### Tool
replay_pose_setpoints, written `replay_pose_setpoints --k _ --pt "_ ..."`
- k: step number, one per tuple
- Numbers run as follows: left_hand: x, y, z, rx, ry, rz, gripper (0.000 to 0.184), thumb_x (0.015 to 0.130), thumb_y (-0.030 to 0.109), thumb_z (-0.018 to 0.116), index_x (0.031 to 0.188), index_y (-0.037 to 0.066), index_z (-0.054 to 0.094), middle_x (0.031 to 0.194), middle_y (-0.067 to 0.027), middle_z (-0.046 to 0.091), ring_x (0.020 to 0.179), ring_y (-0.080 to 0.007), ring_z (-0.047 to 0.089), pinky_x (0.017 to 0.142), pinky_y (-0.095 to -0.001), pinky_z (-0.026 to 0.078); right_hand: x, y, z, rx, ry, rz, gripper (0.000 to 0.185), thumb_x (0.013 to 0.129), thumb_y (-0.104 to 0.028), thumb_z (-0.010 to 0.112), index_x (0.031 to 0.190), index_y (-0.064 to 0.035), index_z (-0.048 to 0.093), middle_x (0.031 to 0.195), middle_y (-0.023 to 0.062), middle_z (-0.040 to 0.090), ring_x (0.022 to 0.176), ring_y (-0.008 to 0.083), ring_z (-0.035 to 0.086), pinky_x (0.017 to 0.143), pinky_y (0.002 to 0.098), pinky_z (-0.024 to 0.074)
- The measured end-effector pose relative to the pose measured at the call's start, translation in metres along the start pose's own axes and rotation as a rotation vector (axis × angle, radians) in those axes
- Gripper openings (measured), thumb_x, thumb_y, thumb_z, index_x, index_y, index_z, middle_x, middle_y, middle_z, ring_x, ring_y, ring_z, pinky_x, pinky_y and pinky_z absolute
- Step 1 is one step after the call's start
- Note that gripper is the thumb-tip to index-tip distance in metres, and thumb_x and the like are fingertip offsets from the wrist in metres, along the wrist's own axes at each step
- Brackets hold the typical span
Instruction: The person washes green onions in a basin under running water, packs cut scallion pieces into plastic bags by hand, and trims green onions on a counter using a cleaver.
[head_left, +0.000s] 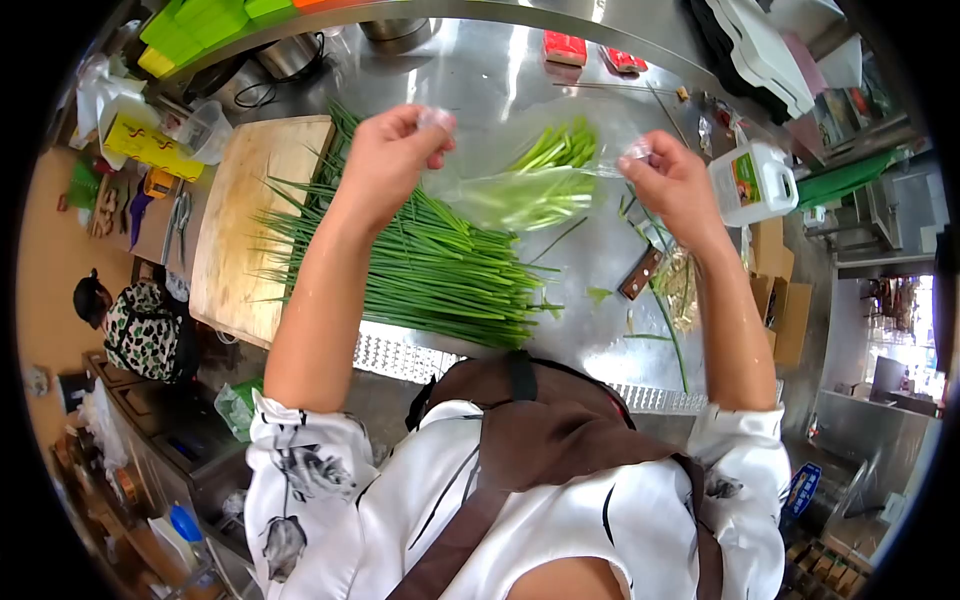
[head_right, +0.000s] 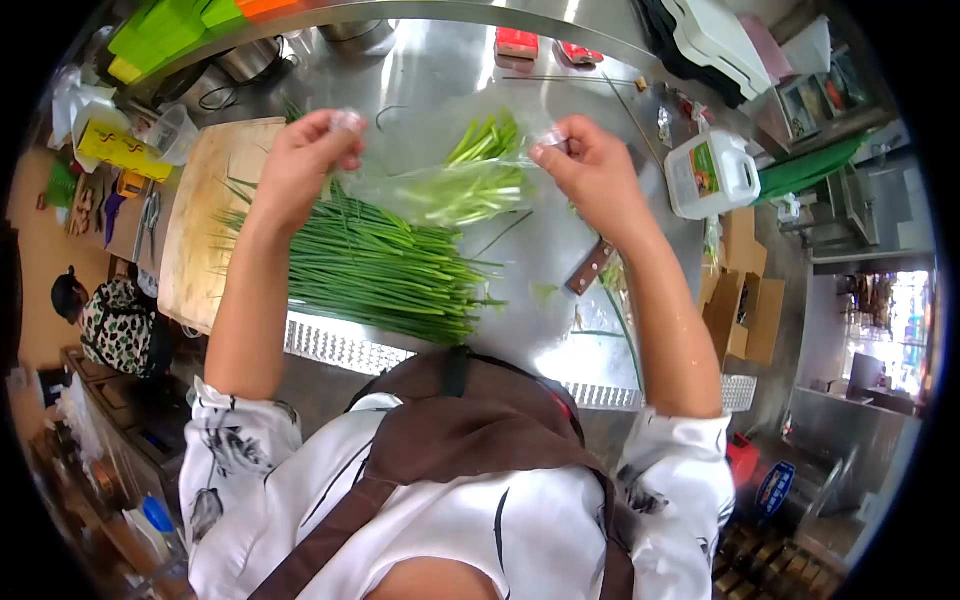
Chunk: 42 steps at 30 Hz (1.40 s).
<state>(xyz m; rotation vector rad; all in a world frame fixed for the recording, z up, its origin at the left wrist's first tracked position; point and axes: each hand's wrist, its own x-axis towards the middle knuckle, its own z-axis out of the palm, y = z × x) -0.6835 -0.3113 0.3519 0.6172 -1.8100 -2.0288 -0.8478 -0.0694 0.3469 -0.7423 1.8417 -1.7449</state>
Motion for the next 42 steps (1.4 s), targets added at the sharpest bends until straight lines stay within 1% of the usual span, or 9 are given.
replay_pose_setpoints --k 7,11,17,19,21,28,33,36,42 --pt "-0.007 0.011 0.027 0.159 0.069 0.138 0.025 0.081 0.017 0.063 0.099 0.000 0.060 0.096 -0.0031 0.061 0.091 -0.0101 0.052 0.085 -0.0245 0.037 -0.016 -0.046 -0.019 -0.092 0.121 -0.194 0.009 0.082 -0.007 0.061 0.085 -0.0057 0.053 0.067 -0.0065 0.045 0.054 0.0011 0.035 0.047 0.0167 0.0263" --pt "-0.010 0.009 0.052 -0.260 -0.371 0.314 0.048 0.081 0.010 0.055 0.126 0.000 0.043 0.126 -0.0194 0.046 0.122 -0.0291 0.040 0.104 -0.0378 0.026 -0.029 -0.054 -0.027 -0.489 0.064 -0.348 0.009 0.080 -0.005 0.062 0.084 -0.0003 0.055 0.086 -0.0007 0.051 0.068 0.0026 0.044 0.058 0.0168 0.0369" --pt "-0.037 0.030 0.072 0.098 -0.171 0.628 0.051 0.072 -0.002 0.062 0.121 0.001 0.050 0.120 -0.0128 0.051 0.116 -0.0203 0.041 0.097 -0.0336 0.030 -0.019 0.000 -0.052 0.310 -0.023 0.033 0.024 0.085 -0.023 0.057 0.081 -0.0002 0.055 0.084 0.0054 0.057 0.064 0.0080 0.049 0.057 0.0207 0.0403" --pt "-0.045 0.027 0.069 0.176 -0.140 0.597 0.050 0.071 -0.003 0.062 0.120 0.001 0.051 0.121 -0.0128 0.051 0.118 -0.0205 0.039 0.098 -0.0338 0.030 -0.003 0.072 -0.059 -0.376 0.215 0.383 0.040 0.086 -0.038 0.054 0.093 0.0013 0.056 0.087 0.0101 0.061 0.069 0.0154 0.059 0.060 0.0264 0.0461" --pt "-0.054 0.025 0.065 0.261 -0.118 0.562 0.049 0.070 -0.004 0.062 0.118 0.000 0.052 0.121 -0.0128 0.050 0.119 -0.0206 0.038 0.098 -0.0339 0.030 -0.004 0.156 -0.055 -1.100 0.341 0.133 0.033 0.083 -0.031 0.055 0.092 0.0010 0.054 0.092 0.0149 0.061 0.073 0.0236 0.063 0.059 0.0326 0.0501" --pt "-0.071 0.026 0.056 0.031 -0.015 0.329 0.046 0.078 0.000 0.056 0.123 -0.004 0.046 0.127 -0.0154 0.047 0.109 -0.0221 0.050 0.095 -0.0357 0.037 -0.006 0.226 -0.035 -1.284 0.352 0.263 0.018 0.079 -0.008 0.049 0.096 -0.0005 0.049 0.091 0.0185 0.059 0.077 0.0328 0.062 0.064 0.0413 0.0507" --pt "-0.074 0.021 0.045 0.166 0.030 0.209 0.041 0.078 0.002 0.058 0.119 -0.002 0.051 0.115 -0.0098 0.056 0.100 -0.0131 0.052 0.087 -0.0274 0.040 -0.017 0.165 -0.036 -0.242 0.628 -0.018 0.019 0.084 -0.003 0.050 0.103 -0.0025 0.048 0.091 0.0095 0.060 0.078 0.0167 0.060 0.064 0.0289 0.0486" --pt "-0.074 0.014 0.053 0.221 -0.024 0.211 0.040 0.077 0.002 0.060 0.117 -0.001 0.053 0.113 -0.0071 0.057 0.103 -0.0127 0.050 0.091 -0.0268 0.037 -0.035 0.077 -0.018 0.356 0.454 -0.292 0.026 0.083 0.000 0.054 0.108 -0.0028 0.047 0.094 0.0083 0.060 0.079 0.0112 0.056 0.070 0.0259 0.0466" --pt "-0.077 0.012 0.079 0.089 -0.150 0.213 0.047 0.074 0.001 0.063 0.120 -0.002 0.051 0.120 -0.0084 0.053 0.112 -0.0154 0.046 0.098 -0.0298 0.030 -0.043 0.052 0.023 -0.526 -0.167 -0.479 0.020 0.080 0.002 0.054 0.100 -0.0030 0.056 0.100 0.0072 0.060 0.086 0.0201 0.059 0.073 0.0305 0.0473"
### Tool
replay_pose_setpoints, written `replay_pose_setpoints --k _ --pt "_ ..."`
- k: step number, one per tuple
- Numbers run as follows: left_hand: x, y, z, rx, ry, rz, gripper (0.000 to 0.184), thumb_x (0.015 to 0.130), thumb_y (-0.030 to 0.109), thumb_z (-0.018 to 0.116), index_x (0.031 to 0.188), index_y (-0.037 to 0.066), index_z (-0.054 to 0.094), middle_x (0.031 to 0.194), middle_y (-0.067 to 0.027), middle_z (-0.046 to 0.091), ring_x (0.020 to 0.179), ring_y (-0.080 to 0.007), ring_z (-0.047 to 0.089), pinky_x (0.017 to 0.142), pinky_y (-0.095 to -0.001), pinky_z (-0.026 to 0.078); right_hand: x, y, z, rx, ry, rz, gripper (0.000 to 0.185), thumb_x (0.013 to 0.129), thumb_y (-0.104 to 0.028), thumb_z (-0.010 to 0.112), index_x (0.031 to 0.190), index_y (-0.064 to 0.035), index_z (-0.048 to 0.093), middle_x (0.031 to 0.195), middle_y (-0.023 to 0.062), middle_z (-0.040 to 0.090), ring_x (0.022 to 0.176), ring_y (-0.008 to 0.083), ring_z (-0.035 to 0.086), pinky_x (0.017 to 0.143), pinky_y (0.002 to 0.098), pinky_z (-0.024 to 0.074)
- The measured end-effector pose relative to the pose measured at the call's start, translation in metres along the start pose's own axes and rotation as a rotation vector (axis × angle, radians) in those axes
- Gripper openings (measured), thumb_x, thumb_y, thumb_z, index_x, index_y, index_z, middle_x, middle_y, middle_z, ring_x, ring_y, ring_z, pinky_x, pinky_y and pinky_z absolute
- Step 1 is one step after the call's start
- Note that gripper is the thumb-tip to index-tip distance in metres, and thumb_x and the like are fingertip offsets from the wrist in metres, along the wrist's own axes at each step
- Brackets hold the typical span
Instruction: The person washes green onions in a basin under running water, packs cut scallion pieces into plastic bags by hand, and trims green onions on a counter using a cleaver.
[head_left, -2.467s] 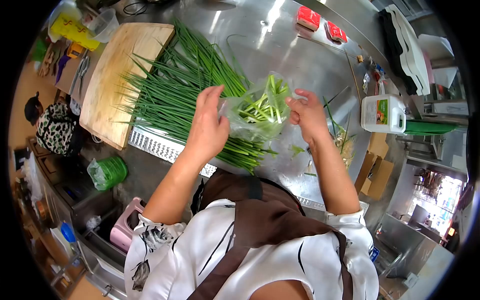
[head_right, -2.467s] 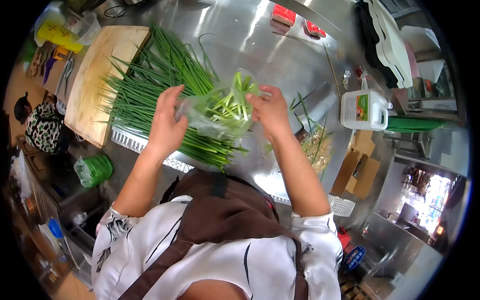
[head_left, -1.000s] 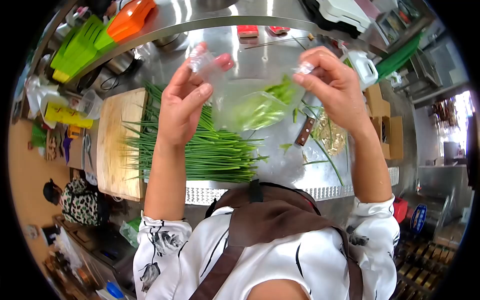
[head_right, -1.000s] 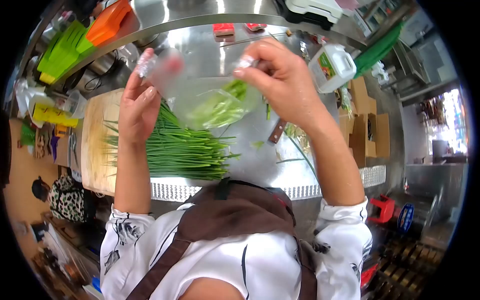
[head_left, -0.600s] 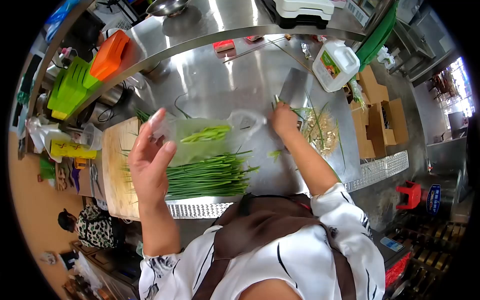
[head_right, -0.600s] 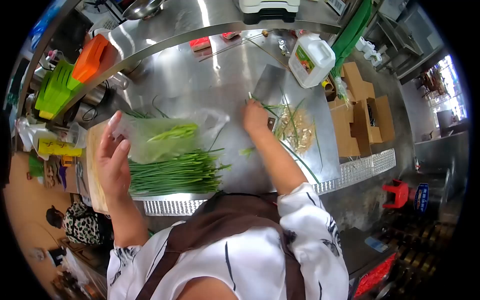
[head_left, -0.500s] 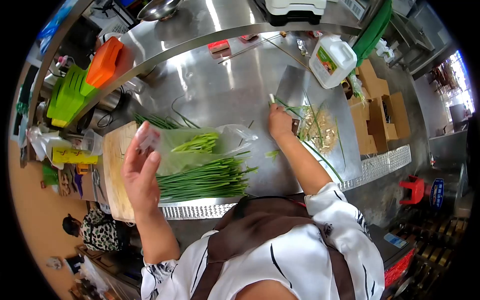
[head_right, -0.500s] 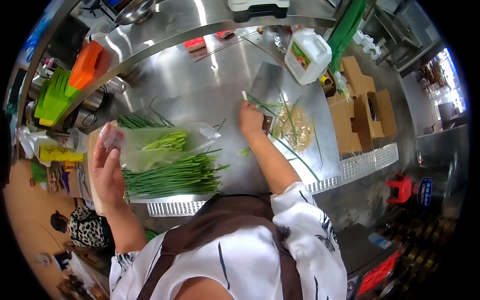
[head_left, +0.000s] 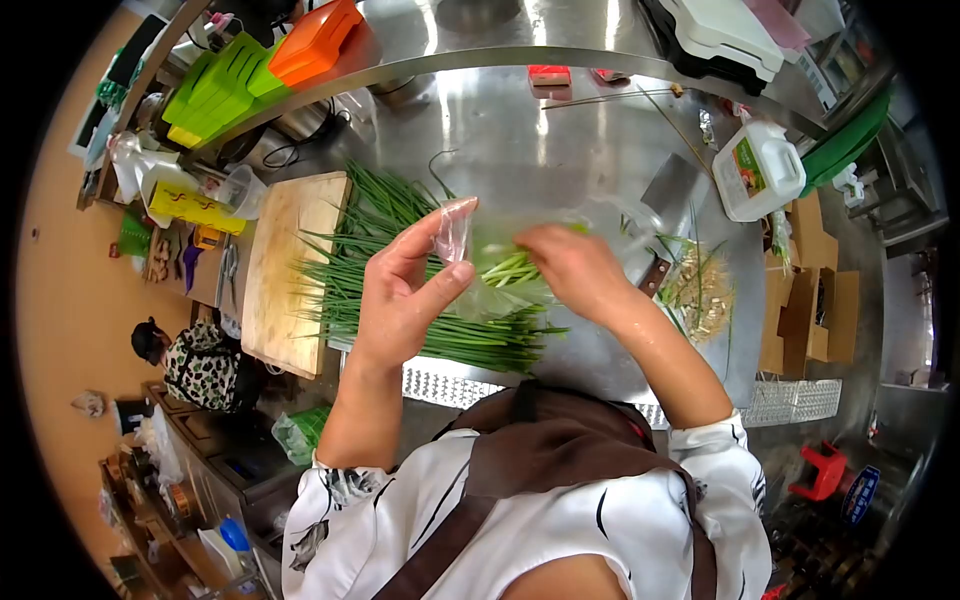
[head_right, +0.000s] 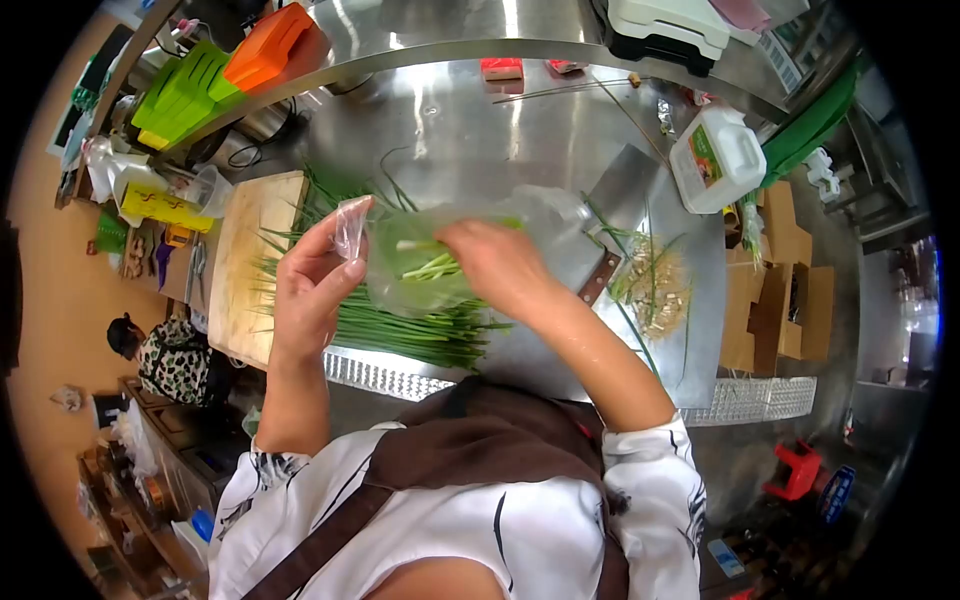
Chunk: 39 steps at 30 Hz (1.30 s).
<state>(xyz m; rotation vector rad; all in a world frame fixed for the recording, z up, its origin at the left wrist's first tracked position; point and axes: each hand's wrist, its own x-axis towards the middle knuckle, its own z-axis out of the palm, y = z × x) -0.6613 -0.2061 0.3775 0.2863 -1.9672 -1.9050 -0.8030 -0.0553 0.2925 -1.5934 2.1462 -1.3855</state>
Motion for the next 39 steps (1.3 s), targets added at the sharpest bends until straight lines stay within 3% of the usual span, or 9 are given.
replay_pose_setpoints --k 6,9,11,12,15,21,27,30,39 --pt "-0.007 0.009 0.010 -0.180 0.039 -0.004 0.037 0.075 -0.001 0.063 0.111 -0.003 0.054 0.107 -0.0025 0.056 0.091 -0.0085 0.051 0.082 -0.0239 0.039 -0.033 -0.014 -0.055 -0.542 0.531 -0.238 0.024 0.074 -0.010 0.060 0.096 -0.0011 0.059 0.103 0.0149 0.059 0.085 0.0305 0.059 0.070 0.0375 0.0448" --pt "-0.005 0.014 0.023 -0.217 0.070 -0.044 0.019 0.078 -0.002 0.060 0.097 -0.001 0.058 0.096 0.0000 0.055 0.079 -0.0067 0.051 0.071 -0.0199 0.041 -0.055 0.010 -0.056 -1.020 0.572 0.046 0.025 0.075 -0.016 0.061 0.095 -0.0027 0.059 0.093 0.0172 0.061 0.077 0.0302 0.060 0.065 0.0383 0.0446" --pt "-0.003 0.004 0.024 -0.178 0.143 -0.048 0.015 0.079 -0.003 0.060 0.092 0.002 0.060 0.097 -0.0037 0.057 0.084 -0.0091 0.052 0.076 -0.0238 0.041 -0.088 0.050 -0.042 -0.207 0.032 0.797 0.023 0.076 -0.017 0.061 0.095 -0.0045 0.059 0.077 0.0164 0.061 0.064 0.0277 0.059 0.059 0.0369 0.0450" --pt "0.001 -0.006 0.018 -0.016 0.131 0.124 0.013 0.079 -0.003 0.060 0.090 0.003 0.061 0.100 -0.0079 0.057 0.092 -0.0136 0.053 0.086 -0.0283 0.039 -0.088 0.045 -0.045 -0.208 0.039 0.795 0.023 0.076 -0.017 0.061 0.095 -0.0045 0.059 0.077 0.0164 0.061 0.064 0.0277 0.059 0.059 0.0369 0.0450" --pt "0.008 -0.013 0.018 -0.178 0.134 0.022 0.012 0.081 0.002 0.059 0.093 0.003 0.059 0.098 -0.0108 0.057 0.096 -0.0146 0.053 0.088 -0.0290 0.038 -0.078 0.015 -0.059 -0.055 0.205 0.651 0.021 0.076 -0.012 0.063 0.093 -0.0002 0.058 0.076 0.0112 0.061 0.061 0.0164 0.059 0.055 0.0292 0.0464" --pt "-0.002 -0.019 0.056 0.266 -0.421 -0.119 0.094 0.061 0.014 0.078 0.137 0.003 0.023 0.089 -0.0087 0.057 0.085 -0.0155 0.055 0.080 -0.0296 0.044 -0.031 -0.050 -0.054 0.054 0.122 -0.068 0.013 0.077 -0.012 0.060 0.087 -0.0039 0.059 0.072 0.0115 0.058 0.063 0.0258 0.059 0.057 0.0339 0.0471" --pt "-0.007 -0.067 0.075 0.766 -0.427 0.513 0.043 0.074 0.024 0.070 0.107 0.001 0.053 0.083 -0.0062 0.057 0.070 -0.0119 0.052 0.064 -0.0263 0.044 -0.032 -0.068 -0.061 0.014 0.021 -0.218 0.026 0.071 -0.009 0.061 0.095 -0.0042 0.057 0.087 0.0106 0.059 0.082 0.0288 0.057 0.072 0.0377 0.0456" --pt "-0.003 -0.033 0.092 0.079 -0.153 -0.462 0.028 0.093 0.026 0.043 0.085 0.003 0.056 0.067 -0.0044 0.055 0.057 -0.0118 0.049 0.049 -0.0255 0.038 -0.039 -0.047 -0.089 0.170 0.348 -0.215 0.032 0.073 -0.008 0.060 0.104 -0.0037 0.056 0.092 0.0127 0.057 0.086 0.0297 0.055 0.076 0.0365 0.0441" --pt "0.013 -0.024 0.094 -0.093 -0.359 -0.659 0.026 0.092 0.022 0.045 0.086 -0.002 0.055 0.067 -0.0093 0.057 0.054 -0.0161 0.053 0.054 -0.0252 0.043 -0.073 -0.014 -0.071 0.053 0.253 -0.060 0.012 0.077 -0.008 0.057 0.087 -0.0020 0.059 0.079 0.0112 0.056 0.076 0.0288 0.055 0.067 0.0369 0.0436"
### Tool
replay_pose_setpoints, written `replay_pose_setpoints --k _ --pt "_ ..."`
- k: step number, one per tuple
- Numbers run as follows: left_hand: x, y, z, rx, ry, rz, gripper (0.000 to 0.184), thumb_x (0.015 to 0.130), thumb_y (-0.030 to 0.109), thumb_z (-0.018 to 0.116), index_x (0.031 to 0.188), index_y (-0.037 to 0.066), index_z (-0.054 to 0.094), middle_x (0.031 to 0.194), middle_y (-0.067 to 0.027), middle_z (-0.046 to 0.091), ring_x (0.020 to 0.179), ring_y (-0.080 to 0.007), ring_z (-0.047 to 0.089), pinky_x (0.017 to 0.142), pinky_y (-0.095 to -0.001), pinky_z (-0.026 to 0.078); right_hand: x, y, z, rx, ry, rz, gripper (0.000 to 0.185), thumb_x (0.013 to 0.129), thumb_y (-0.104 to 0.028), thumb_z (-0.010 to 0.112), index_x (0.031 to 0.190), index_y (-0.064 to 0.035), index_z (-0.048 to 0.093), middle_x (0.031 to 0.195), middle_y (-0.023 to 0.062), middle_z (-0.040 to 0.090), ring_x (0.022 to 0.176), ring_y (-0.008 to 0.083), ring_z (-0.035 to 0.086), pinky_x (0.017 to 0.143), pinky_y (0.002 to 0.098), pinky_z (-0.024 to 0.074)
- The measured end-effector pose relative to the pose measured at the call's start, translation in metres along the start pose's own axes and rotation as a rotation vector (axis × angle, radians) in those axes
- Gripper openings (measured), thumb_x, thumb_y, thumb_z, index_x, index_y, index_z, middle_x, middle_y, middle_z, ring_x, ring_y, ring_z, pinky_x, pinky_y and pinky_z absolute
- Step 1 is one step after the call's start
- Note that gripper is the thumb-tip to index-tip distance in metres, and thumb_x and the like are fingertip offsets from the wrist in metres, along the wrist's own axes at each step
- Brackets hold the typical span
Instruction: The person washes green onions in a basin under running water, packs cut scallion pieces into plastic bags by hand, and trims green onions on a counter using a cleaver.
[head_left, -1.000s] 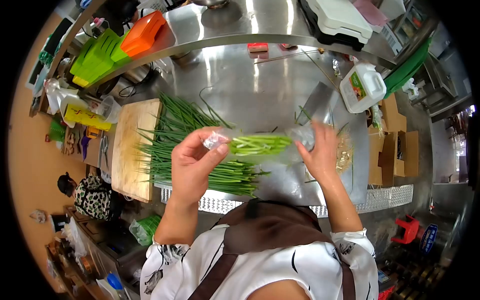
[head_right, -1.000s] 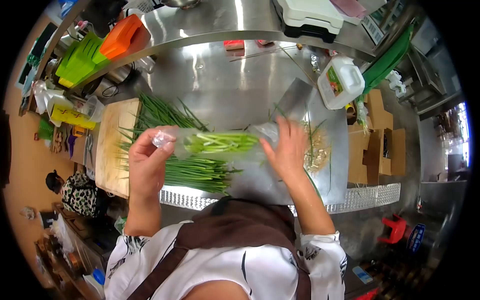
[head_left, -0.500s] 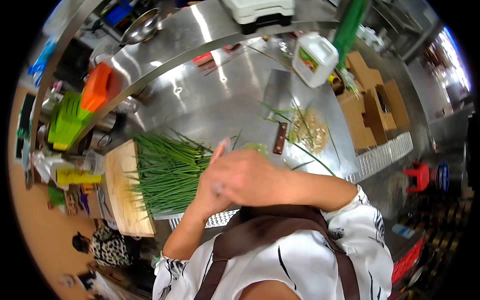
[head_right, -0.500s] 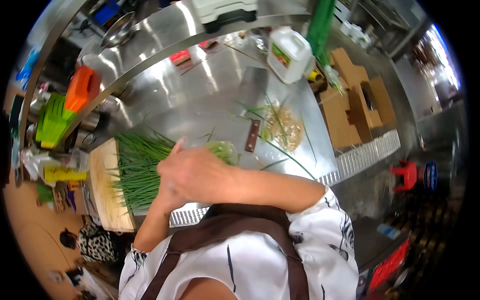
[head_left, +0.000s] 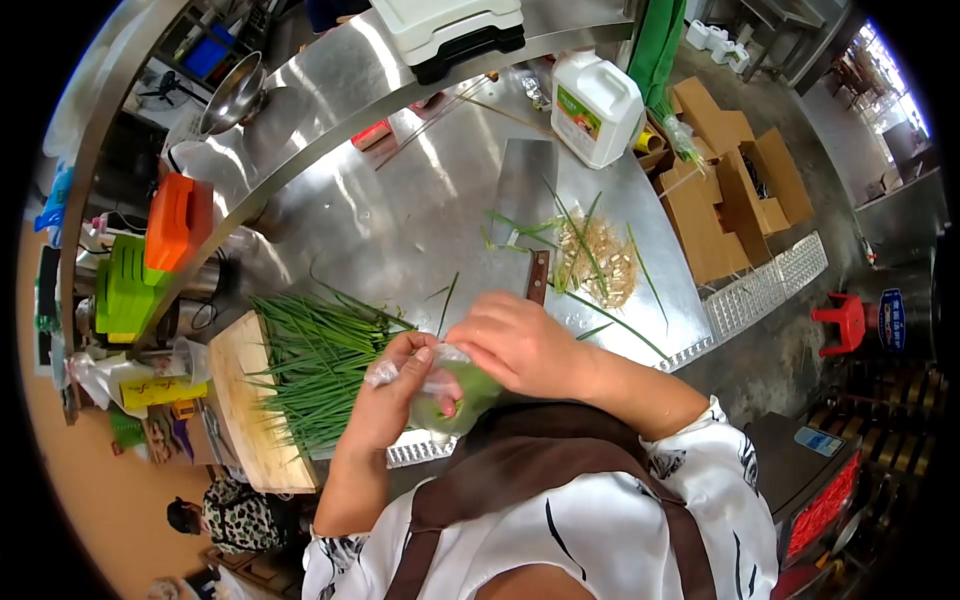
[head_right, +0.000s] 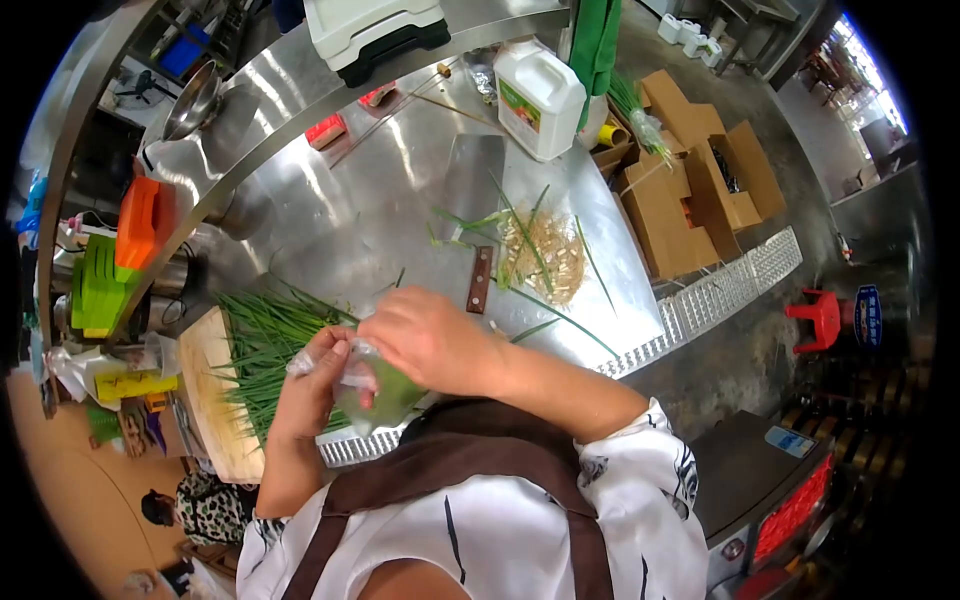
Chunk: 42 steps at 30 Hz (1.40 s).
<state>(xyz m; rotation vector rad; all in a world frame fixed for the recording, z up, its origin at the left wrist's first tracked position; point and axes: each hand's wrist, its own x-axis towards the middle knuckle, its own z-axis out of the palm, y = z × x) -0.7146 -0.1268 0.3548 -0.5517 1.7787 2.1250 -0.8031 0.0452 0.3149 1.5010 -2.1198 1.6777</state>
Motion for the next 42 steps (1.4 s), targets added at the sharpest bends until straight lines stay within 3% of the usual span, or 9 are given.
replay_pose_setpoints --k 4,8,11,15,20,23,30,35,42 --pt "-0.003 -0.004 -0.019 -0.050 -0.030 -0.057 0.018 0.087 0.013 0.055 0.093 -0.004 0.059 0.078 -0.0095 0.061 0.060 -0.0168 0.058 0.060 -0.0259 0.046 -0.006 -0.008 0.001 0.111 -0.119 -0.336 0.012 0.077 -0.005 0.057 0.088 -0.0018 0.058 0.081 0.0099 0.055 0.076 0.0266 0.054 0.066 0.0361 0.0422" --pt "-0.007 0.000 -0.002 0.214 -0.004 0.047 0.011 0.073 -0.009 0.059 0.081 -0.002 0.062 0.078 -0.0085 0.061 0.064 -0.0188 0.058 0.064 -0.0294 0.047 0.016 -0.002 0.010 0.197 0.122 -0.176 0.019 0.081 -0.002 0.052 0.100 0.0009 0.056 0.090 0.0121 0.058 0.080 0.0295 0.057 0.071 0.0380 0.0454" --pt "-0.004 -0.001 0.000 1.027 -0.021 0.746 0.018 0.057 -0.008 0.059 0.073 0.002 0.059 0.074 -0.0124 0.059 0.072 -0.0274 0.058 0.061 -0.0330 0.046 0.016 0.008 0.018 0.308 -0.136 0.067 0.029 0.084 -0.004 0.048 0.112 -0.0003 0.051 0.104 0.0150 0.058 0.091 0.0304 0.056 0.080 0.0370 0.0448" --pt "0.002 -0.019 -0.011 1.044 0.324 1.211 0.033 0.055 -0.004 0.065 0.086 0.003 0.057 0.085 -0.0103 0.058 0.074 -0.0242 0.056 0.063 -0.0324 0.045 0.020 0.010 0.015 0.572 -0.362 0.306 0.032 0.083 -0.012 0.051 0.112 -0.0018 0.052 0.102 0.0158 0.058 0.090 0.0298 0.057 0.077 0.0356 0.0452" --pt "0.000 -0.019 -0.017 1.012 0.490 1.247 0.042 0.058 0.000 0.069 0.098 0.001 0.059 0.087 -0.0108 0.054 0.079 -0.0236 0.054 0.064 -0.0313 0.045 0.029 0.004 0.013 0.538 -0.453 0.308 0.029 0.081 -0.014 0.058 0.109 -0.0049 0.056 0.101 0.0100 0.058 0.093 0.0240 0.056 0.080 0.0324 0.0445" --pt "-0.005 -0.008 -0.027 1.174 0.368 1.186 0.043 0.059 0.006 0.069 0.102 0.002 0.064 0.082 -0.0103 0.054 0.070 -0.0226 0.054 0.059 -0.0304 0.044 0.035 -0.013 0.010 0.022 -0.284 -0.029 0.022 0.075 -0.016 0.065 0.093 -0.0054 0.060 0.088 0.0097 0.057 0.084 0.0261 0.056 0.073 0.0344 0.0458" --pt "-0.001 -0.013 -0.035 1.140 0.093 1.151 0.051 0.068 0.005 0.059 0.118 0.001 0.051 0.095 -0.0124 0.058 0.082 -0.0255 0.057 0.066 -0.0332 0.047 0.044 -0.016 0.007 -0.234 -0.300 -0.235 0.010 0.068 -0.007 0.061 0.075 -0.0037 0.055 0.070 0.0087 0.049 0.064 0.0266 0.051 0.057 0.0375 0.0407" --pt "0.000 -0.031 -0.027 1.062 0.335 1.173 0.044 0.067 0.010 0.066 0.108 -0.001 0.056 0.106 -0.0158 0.058 0.098 -0.0305 0.055 0.084 -0.0419 0.042 0.033 -0.010 0.005 -0.485 -0.344 -0.341 0.011 0.064 -0.002 0.060 0.067 -0.0032 0.049 0.062 0.0092 0.043 0.057 0.0260 0.046 0.051 0.0366 0.0351" --pt "-0.023 -0.080 -0.045 0.943 0.448 1.019 0.009 0.076 0.009 0.061 0.075 0.001 0.057 0.108 -0.0161 0.058 0.106 -0.0309 0.052 0.089 -0.0461 0.039 -0.010 0.029 -0.010 -0.787 -0.339 -0.021 0.012 0.066 0.001 0.060 0.068 -0.0019 0.048 0.064 0.0117 0.046 0.059 0.0300 0.047 0.055 0.0397 0.0386"
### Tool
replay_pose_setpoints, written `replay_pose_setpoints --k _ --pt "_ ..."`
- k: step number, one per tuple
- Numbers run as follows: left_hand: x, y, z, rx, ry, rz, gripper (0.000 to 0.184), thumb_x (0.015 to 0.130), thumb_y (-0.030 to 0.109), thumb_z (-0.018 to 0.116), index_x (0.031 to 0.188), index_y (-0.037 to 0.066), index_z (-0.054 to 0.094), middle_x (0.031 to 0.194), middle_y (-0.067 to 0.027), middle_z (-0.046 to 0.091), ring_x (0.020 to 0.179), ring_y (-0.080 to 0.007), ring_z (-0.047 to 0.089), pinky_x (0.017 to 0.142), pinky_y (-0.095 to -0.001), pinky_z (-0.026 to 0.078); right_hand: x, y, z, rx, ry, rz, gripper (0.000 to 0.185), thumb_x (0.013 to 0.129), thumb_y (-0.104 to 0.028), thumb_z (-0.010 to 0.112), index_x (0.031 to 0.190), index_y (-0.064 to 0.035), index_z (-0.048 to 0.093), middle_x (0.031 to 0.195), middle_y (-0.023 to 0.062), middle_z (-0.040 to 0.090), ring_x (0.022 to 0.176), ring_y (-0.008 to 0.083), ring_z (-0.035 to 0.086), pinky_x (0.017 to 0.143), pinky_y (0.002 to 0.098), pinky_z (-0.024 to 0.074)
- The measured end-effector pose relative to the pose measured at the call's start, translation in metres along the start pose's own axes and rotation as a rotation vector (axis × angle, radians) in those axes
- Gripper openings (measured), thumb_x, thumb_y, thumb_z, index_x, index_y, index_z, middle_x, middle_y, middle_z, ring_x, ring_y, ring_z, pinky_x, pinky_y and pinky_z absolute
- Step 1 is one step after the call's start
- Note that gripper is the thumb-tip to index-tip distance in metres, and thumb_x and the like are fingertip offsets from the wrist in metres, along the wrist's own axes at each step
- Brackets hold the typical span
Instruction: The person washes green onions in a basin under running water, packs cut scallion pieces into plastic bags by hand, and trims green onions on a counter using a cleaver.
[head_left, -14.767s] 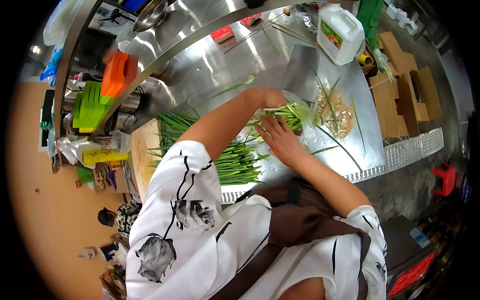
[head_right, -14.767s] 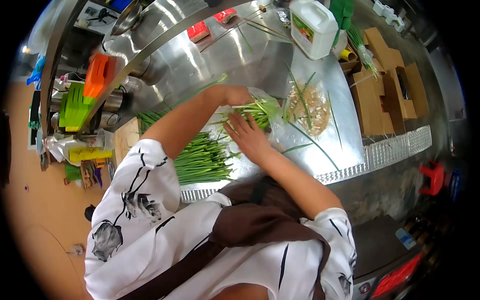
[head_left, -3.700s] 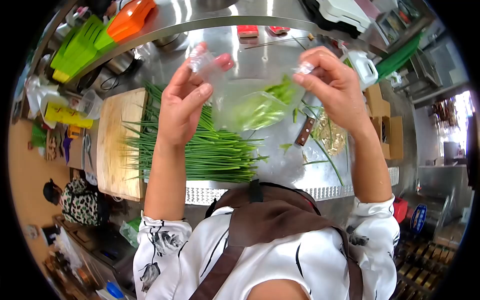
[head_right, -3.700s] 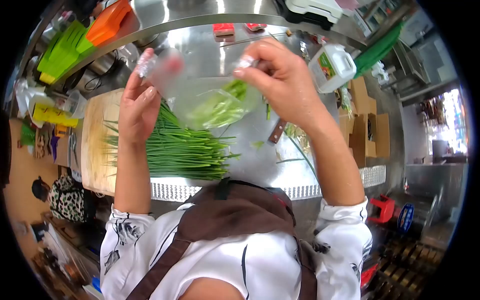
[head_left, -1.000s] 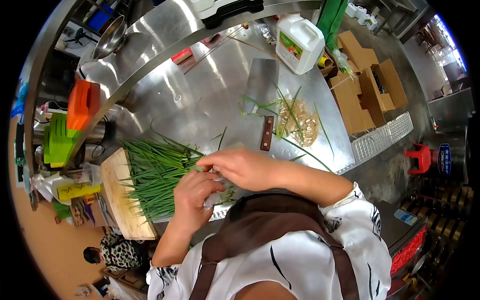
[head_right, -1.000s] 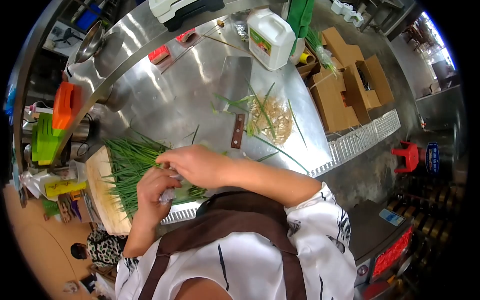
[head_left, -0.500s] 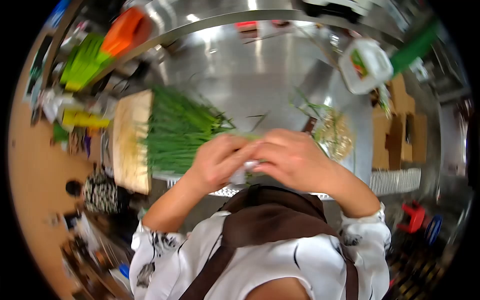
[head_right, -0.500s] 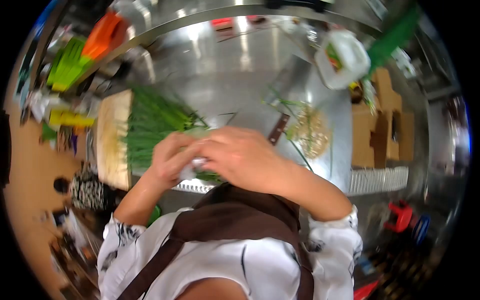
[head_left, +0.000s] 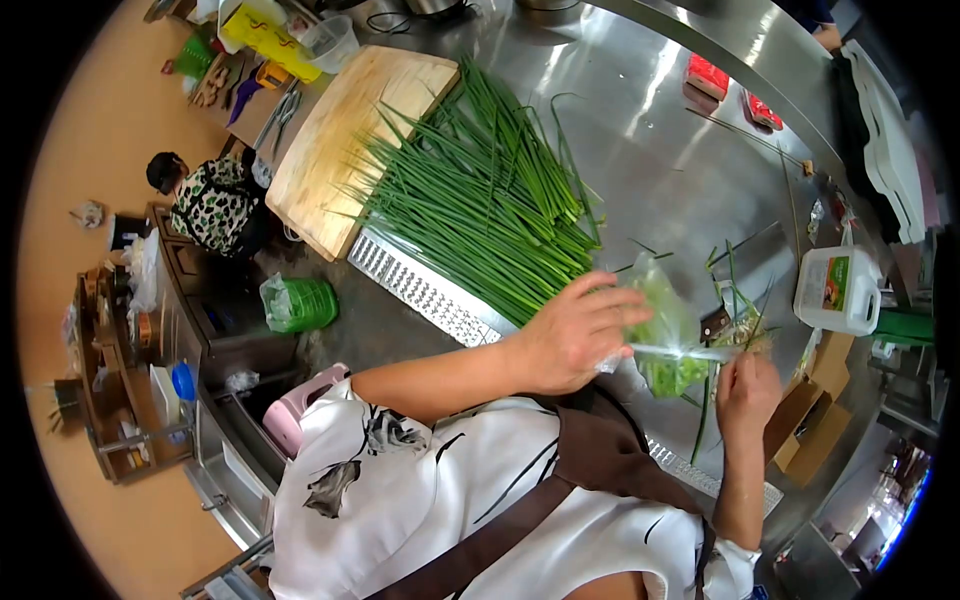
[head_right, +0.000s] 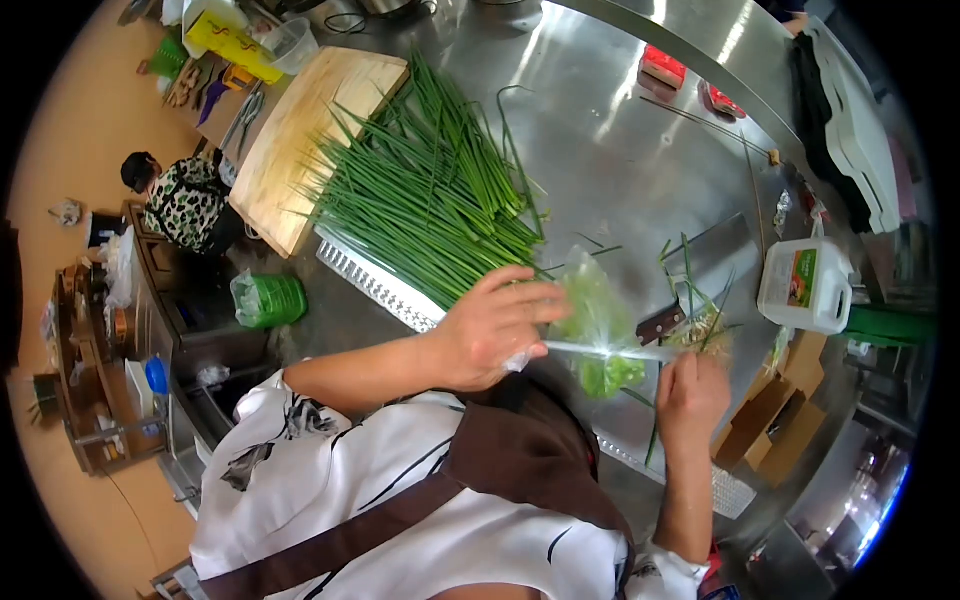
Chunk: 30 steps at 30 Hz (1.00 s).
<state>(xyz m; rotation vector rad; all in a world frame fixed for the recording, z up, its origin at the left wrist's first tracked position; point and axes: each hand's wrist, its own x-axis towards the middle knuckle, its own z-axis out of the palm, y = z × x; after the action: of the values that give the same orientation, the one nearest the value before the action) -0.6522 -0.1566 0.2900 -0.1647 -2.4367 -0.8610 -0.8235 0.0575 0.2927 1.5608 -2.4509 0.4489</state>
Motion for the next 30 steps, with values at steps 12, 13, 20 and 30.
replay_pose_setpoints --k 12,13,20,30 --pt "0.014 0.017 0.025 -0.435 -0.062 -0.164 0.030 0.067 0.009 0.062 0.093 0.004 0.049 0.079 -0.0098 0.047 0.079 -0.0285 0.047 0.074 -0.0394 0.038 0.025 -0.070 -0.026 0.692 0.082 -0.208 0.018 0.069 0.004 0.060 0.085 -0.0010 0.052 0.086 0.0166 0.060 0.069 0.0272 0.059 0.060 0.0319 0.0485" --pt "0.009 0.016 0.028 -0.413 -0.070 -0.161 0.030 0.067 0.008 0.061 0.094 0.005 0.049 0.078 -0.0097 0.047 0.078 -0.0284 0.048 0.075 -0.0392 0.038 0.025 -0.073 -0.023 0.721 0.093 -0.174 0.022 0.067 0.004 0.062 0.086 -0.0028 0.052 0.081 0.0137 0.061 0.069 0.0276 0.059 0.060 0.0323 0.0485" --pt "0.007 0.017 0.028 -0.430 -0.027 -0.122 0.017 0.067 0.005 0.059 0.084 0.005 0.056 0.075 -0.0078 0.053 0.077 -0.0262 0.052 0.083 -0.0386 0.037 0.015 -0.069 -0.027 0.750 0.033 -0.294 0.028 0.064 0.007 0.061 0.088 -0.0037 0.053 0.084 0.0130 0.059 0.069 0.0273 0.059 0.061 0.0316 0.0476" --pt "-0.003 0.013 0.010 -0.561 -0.176 -0.229 0.009 0.073 0.015 0.065 0.077 0.007 0.062 0.077 -0.0047 0.060 0.081 -0.0217 0.055 0.091 -0.0384 0.032 0.027 -0.073 -0.028 0.818 -0.359 -0.019 0.025 0.072 -0.002 0.063 0.096 0.0018 0.057 0.089 0.0133 0.057 0.061 0.0201 0.052 0.055 0.0289 0.0430"
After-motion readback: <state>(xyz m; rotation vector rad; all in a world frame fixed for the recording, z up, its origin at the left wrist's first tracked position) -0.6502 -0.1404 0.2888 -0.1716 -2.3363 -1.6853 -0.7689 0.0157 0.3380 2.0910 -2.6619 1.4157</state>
